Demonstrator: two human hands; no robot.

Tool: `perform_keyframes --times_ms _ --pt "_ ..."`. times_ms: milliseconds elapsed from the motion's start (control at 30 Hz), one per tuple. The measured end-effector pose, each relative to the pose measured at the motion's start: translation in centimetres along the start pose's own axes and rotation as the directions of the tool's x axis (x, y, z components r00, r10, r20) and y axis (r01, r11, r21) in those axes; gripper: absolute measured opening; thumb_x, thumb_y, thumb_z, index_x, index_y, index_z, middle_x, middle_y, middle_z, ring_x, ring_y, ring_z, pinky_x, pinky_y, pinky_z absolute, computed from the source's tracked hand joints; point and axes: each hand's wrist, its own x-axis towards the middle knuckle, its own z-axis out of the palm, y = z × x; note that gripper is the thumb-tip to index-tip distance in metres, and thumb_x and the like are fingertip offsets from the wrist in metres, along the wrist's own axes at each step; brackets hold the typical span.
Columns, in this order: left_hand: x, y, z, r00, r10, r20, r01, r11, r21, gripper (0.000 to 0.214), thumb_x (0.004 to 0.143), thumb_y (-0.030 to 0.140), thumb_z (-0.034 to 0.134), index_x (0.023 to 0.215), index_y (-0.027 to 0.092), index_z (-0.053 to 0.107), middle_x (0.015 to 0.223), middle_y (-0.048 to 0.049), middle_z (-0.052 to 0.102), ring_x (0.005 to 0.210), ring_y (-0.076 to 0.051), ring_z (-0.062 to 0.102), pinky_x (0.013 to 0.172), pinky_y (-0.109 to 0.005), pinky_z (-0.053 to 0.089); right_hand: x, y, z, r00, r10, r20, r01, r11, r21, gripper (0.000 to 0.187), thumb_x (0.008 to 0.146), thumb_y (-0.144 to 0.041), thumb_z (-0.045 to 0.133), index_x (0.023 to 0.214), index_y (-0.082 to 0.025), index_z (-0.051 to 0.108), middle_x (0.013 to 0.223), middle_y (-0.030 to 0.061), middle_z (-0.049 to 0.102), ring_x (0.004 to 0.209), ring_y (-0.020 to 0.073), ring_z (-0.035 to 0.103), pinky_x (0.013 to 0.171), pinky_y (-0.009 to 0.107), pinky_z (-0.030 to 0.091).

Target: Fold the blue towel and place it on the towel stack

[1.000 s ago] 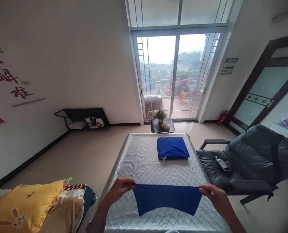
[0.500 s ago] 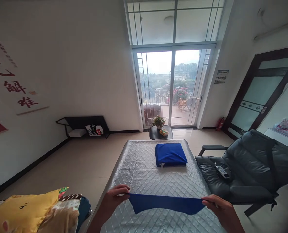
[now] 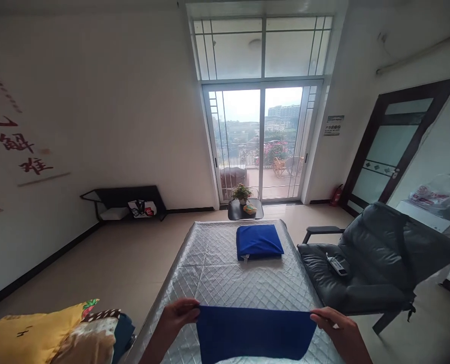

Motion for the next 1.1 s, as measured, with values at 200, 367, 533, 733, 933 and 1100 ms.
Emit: perform_keyframes --times_ms 200,367,533,733,933,1100 --pt "-1.3 -4.0 0.6 0.992 -0.110 0.055 0.111 0.994 -0.016 0.059 0.043 0.064 0.089 0.080 0.019 0.081 0.080 -0.0072 0.078 0.082 -0.030 0.074 0.079 -0.042 0.062 -2.7 2.3 0.4 0.993 0.117 0.024 -0.117 0.993 0.031 0.040 0.074 -0.068 0.071 0.078 -0.029 0.081 0.068 0.0022 0.075 0.047 0.0165 0.064 0.049 0.023 0.055" --pt "-2.1 -5.8 0.2 0.991 -0.129 0.021 0.129 0.991 -0.030 0.057 0.044 0.063 0.090 0.081 0.019 0.081 0.080 -0.0063 0.078 0.081 -0.028 0.074 0.083 -0.043 0.061 -3.8 3.1 1.3 0.981 0.187 0.057 -0.189 0.981 0.048 0.041 0.073 -0.070 0.070 0.078 -0.030 0.080 0.059 0.0007 0.070 0.046 0.0166 0.063 0.050 0.024 0.054" --pt "1.0 -5.4 -0.2 0.996 -0.087 0.009 0.086 0.991 0.107 0.063 0.046 0.069 0.085 0.082 0.017 0.082 0.087 -0.0097 0.078 0.081 -0.027 0.072 0.074 -0.036 0.060 -1.7 4.4 3.6 0.956 0.265 0.126 -0.272 0.961 0.042 0.046 0.075 -0.069 0.068 0.084 -0.026 0.080 0.063 0.0023 0.071 0.053 0.0180 0.064 0.053 0.025 0.053" --pt "9.2 -5.2 -0.1 0.996 -0.083 -0.013 0.083 0.970 0.227 0.066 0.041 0.070 0.085 0.077 0.014 0.081 0.063 -0.0070 0.072 0.048 -0.014 0.058 0.042 -0.023 0.038 5.0 5.4 8.5 0.970 0.172 0.173 -0.173 0.985 -0.011 0.054 0.077 -0.075 0.062 0.080 -0.023 0.078 0.078 0.0067 0.073 0.065 0.0198 0.066 0.065 0.030 0.053" --pt "16.1 -4.3 -0.7 0.997 -0.051 -0.056 0.057 0.993 0.101 0.071 0.053 0.068 0.083 0.098 0.012 0.079 0.073 -0.0082 0.076 0.067 -0.022 0.072 0.057 -0.027 0.054 12.1 4.5 12.2 0.938 0.291 0.190 -0.314 0.944 0.105 0.061 0.072 -0.079 0.064 0.089 -0.021 0.071 0.062 0.0030 0.070 0.059 0.0214 0.068 0.059 0.030 0.052" --pt "15.2 -7.4 -2.0 0.997 0.004 -0.081 -0.002 1.000 0.022 0.060 0.062 0.059 0.084 0.102 0.016 0.078 0.097 -0.0085 0.079 0.095 -0.027 0.074 0.088 -0.037 0.057 11.6 6.6 13.9 0.926 0.346 0.150 -0.377 0.867 0.327 0.054 0.077 -0.070 0.068 0.093 -0.018 0.069 0.082 0.0099 0.076 0.080 0.0257 0.074 0.070 0.034 0.058"
